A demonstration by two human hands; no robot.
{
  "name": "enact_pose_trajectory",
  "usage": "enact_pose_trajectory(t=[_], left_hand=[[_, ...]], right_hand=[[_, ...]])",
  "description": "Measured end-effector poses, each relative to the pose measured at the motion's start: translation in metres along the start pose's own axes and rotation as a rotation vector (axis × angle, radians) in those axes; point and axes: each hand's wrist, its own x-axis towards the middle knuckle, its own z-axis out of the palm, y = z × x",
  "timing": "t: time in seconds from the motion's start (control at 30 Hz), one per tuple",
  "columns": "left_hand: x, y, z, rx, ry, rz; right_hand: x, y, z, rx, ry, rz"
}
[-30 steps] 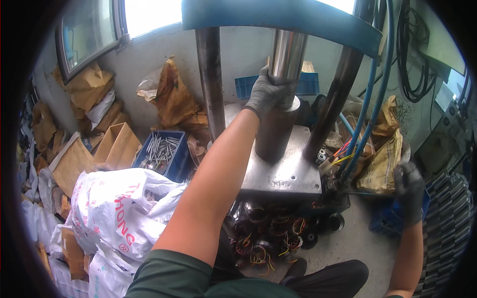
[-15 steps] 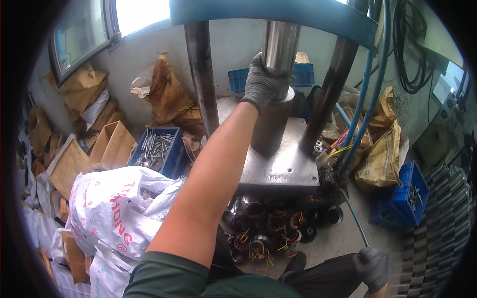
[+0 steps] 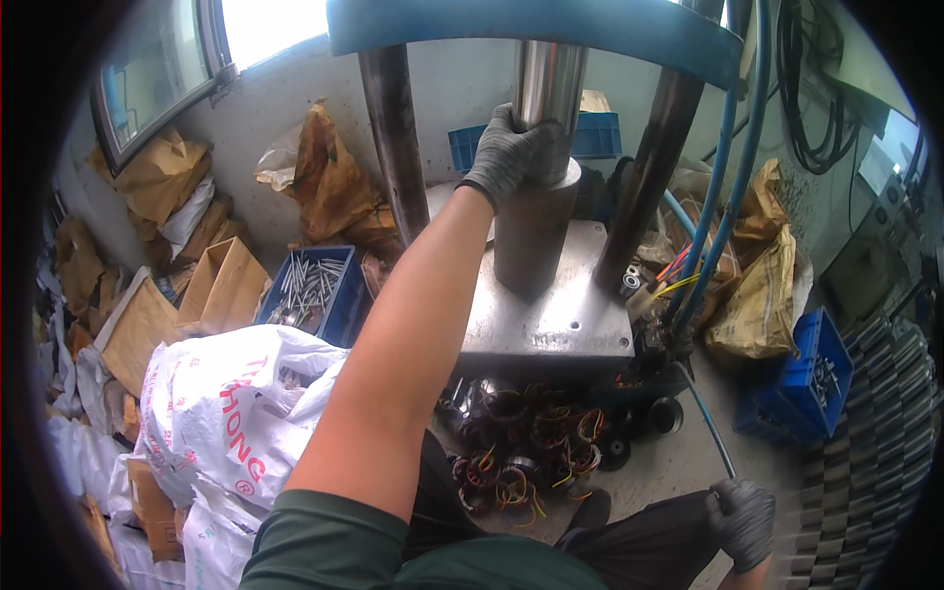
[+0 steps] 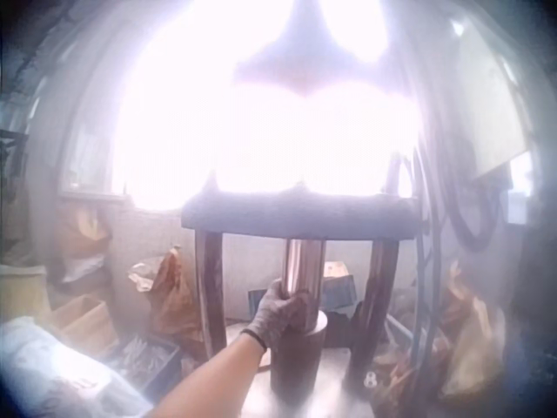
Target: Using a hydraulic press to assemble motor components.
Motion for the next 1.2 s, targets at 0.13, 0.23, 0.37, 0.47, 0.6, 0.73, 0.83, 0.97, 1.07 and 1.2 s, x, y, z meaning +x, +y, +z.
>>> enact_pose_trajectory(t=[0.13,0.23,0.37,0.47,0.6,0.73,0.83,0.97,1.07,1.2], left_hand=[[0.001,0.0,0.0,-0.011,-0.013,-0.014],[0.003,0.0,0.0,-0.007,-0.027,-0.005],[0.002,0.005,0.001,0.014,-0.034,-0.011],[-0.003,0.014,0.001,0.019,-0.043,-0.031],[-0.007,0.022,0.003,0.062,-0.016,-0.068],[-0.004,0.016,0.005,0.092,0.005,-0.031],[-0.001,0.009,0.003,0.087,0.017,-0.041],[0.0,0.004,-0.001,0.095,-0.066,0.044],[0.0,0.004,-0.001,0.124,-0.048,0.017],[0.002,0.007,0.003,0.15,-0.008,0.069]], right_hand=[[0.0,0.002,0.0,-0.006,0.024,-0.045],[0.001,0.006,0.0,-0.027,0.006,-0.081],[0.002,0.006,-0.002,-0.023,-0.035,-0.067],[0.002,0.002,-0.003,0.029,-0.022,-0.037],[0.002,-0.001,-0.003,0.017,-0.04,0.011],[0.002,0.001,-0.002,-0.02,-0.037,-0.013],[0.001,0.003,-0.001,-0.019,-0.037,-0.031],[0.002,0.002,-0.002,0.011,-0.031,-0.043],[0.002,0.003,-0.004,0.016,-0.061,-0.052],[0.005,0.005,-0.007,0.007,-0.112,-0.112]])
